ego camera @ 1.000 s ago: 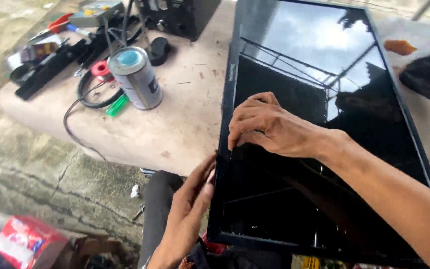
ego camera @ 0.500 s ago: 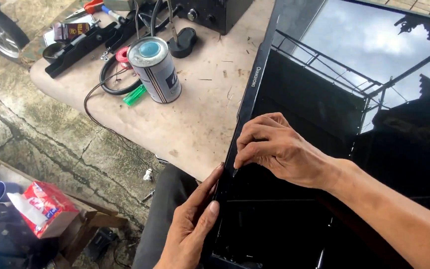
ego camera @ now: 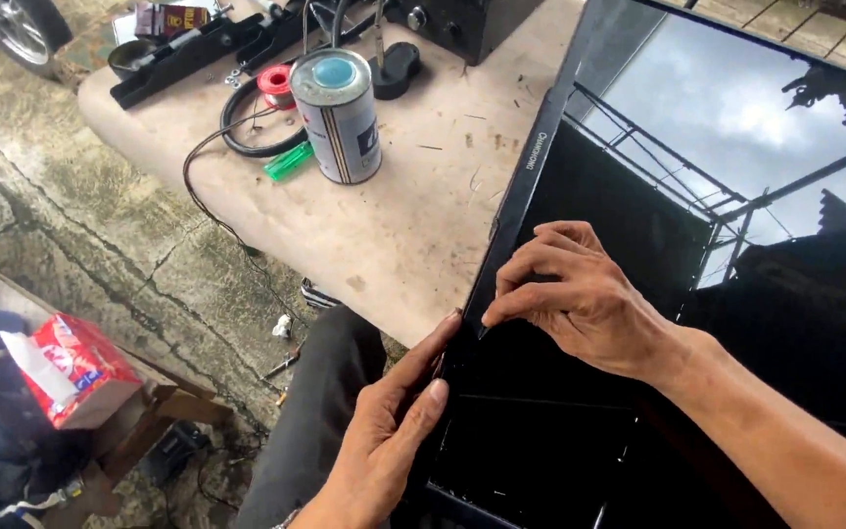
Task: The person is using a small metal blade to scrape off adhesive residue from the surface of a flat-screen monitor.
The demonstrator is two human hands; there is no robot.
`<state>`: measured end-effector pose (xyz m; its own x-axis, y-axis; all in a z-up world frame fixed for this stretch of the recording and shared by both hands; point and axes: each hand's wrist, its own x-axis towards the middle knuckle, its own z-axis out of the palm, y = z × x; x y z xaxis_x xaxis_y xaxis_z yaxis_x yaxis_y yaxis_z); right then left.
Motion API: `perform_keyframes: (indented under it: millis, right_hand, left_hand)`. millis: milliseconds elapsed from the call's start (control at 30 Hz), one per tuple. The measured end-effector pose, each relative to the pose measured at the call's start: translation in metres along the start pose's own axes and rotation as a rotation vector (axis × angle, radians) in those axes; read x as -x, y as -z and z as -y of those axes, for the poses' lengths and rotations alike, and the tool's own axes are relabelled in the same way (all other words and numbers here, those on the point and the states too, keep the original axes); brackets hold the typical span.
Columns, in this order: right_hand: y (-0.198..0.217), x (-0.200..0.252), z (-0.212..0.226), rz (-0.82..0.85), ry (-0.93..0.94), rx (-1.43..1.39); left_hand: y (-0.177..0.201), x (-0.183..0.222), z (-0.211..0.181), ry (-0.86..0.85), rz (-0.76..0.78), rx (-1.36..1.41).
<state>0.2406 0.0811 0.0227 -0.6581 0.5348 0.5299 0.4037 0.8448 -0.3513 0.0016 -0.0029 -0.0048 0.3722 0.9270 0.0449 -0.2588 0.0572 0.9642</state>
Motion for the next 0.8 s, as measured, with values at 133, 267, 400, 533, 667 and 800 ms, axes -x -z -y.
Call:
perform_keyframes:
  millis: [133,267,400,533,667,800]
  right_hand:
    - [-0.001,-0.002,0.0,-0.027,0.049,0.053]
    - [-0.001,-0.005,-0.001,0.009,-0.003,-0.005]
    - [0.003,-0.011,0.002,0.117,-0.075,-0.029]
    - [0.014,-0.021,0.013,0.3,-0.125,-0.05]
    - [0.01,-0.019,0.013,0.305,-0.149,-0.147]
    - [0.003,-0.016,0.008,0.1,-0.063,-0.079]
  left_hand:
    - [0.0,-0.001,-0.004,0.012,-0.004,-0.048]
    - [0.002,-0.002,-0.005,0.018,-0.007,-0.07]
    - [0.002,-0.002,-0.004,0.006,0.005,-0.064]
    - [0.002,-0.002,-0.003,-0.012,0.014,-0.078]
    - [0.004,-0.002,-0.006,-0.016,0.021,-0.139]
    - [0.003,-0.001,-0.006,-0.004,0.014,-0.088]
